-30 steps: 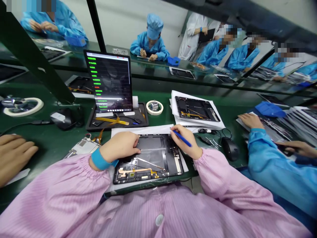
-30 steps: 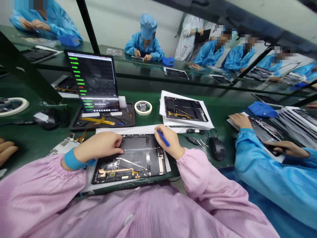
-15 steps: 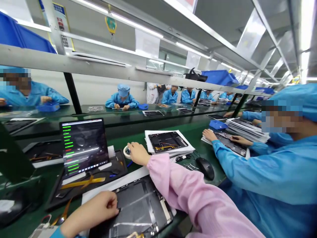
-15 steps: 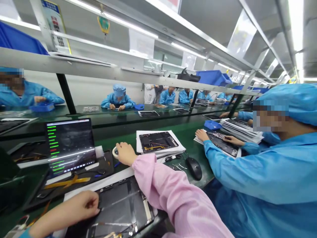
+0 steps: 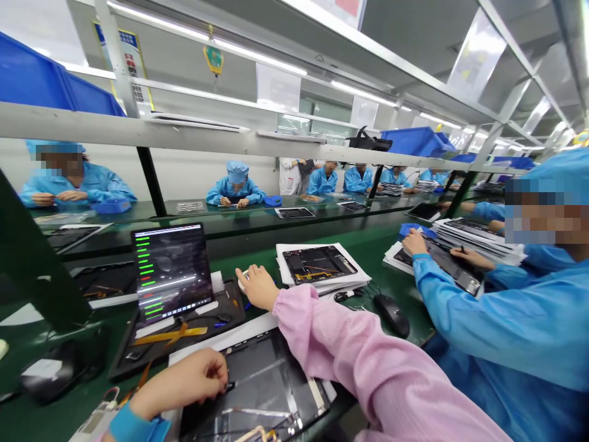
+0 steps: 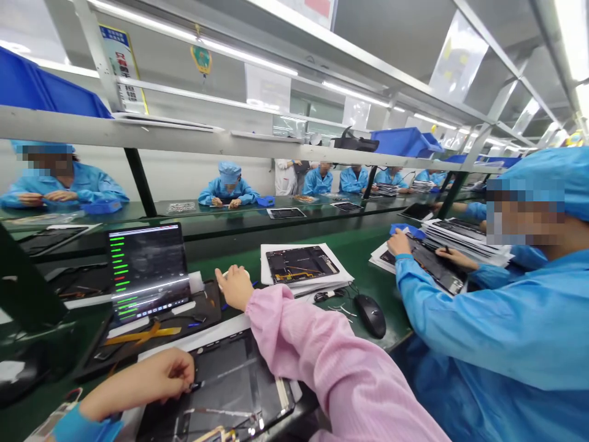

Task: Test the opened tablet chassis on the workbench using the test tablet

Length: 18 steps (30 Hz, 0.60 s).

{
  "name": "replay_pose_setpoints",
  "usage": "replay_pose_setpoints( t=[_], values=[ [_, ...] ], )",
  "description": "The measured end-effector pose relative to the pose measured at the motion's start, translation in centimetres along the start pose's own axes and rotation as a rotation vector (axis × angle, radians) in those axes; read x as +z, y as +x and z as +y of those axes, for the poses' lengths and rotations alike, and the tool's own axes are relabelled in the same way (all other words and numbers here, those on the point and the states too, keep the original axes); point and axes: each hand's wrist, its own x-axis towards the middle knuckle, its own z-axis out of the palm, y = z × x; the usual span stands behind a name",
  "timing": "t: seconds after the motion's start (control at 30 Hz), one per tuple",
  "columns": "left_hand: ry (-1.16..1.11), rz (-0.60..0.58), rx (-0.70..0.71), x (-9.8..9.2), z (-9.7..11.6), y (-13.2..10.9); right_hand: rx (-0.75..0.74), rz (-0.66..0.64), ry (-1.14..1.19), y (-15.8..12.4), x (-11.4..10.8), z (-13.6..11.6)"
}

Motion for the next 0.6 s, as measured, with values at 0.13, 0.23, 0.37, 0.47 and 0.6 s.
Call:
replay_pose_setpoints(
  t=[0.13,0.23,0.37,0.47,0.6],
  values=[
    [0.010,-0.003,0.027,-0.2,0.3,-0.1,0.022,-0.049,0.060,-3.6,-2.3,-1.0],
    [0.070,0.027,0.084,-0.3,0.5,-0.3,-0.004,-0.126,0.107,-7.0,-2.9,-1.3],
    [0.119,0.071,0.095,-0.4,0.7,-0.6,0.009,-0.138,0.165,-9.4,-2.2,-0.4],
    [0.132,0.110,0.094,-0.6,0.8,-0.5,0.058,-0.121,0.328,-9.2,-1.1,0.9],
    [0.077,0.287,0.144,-1.5,0.7,0.0,-0.002,-0.239,0.587,-8.5,0.2,2.2]
  ],
)
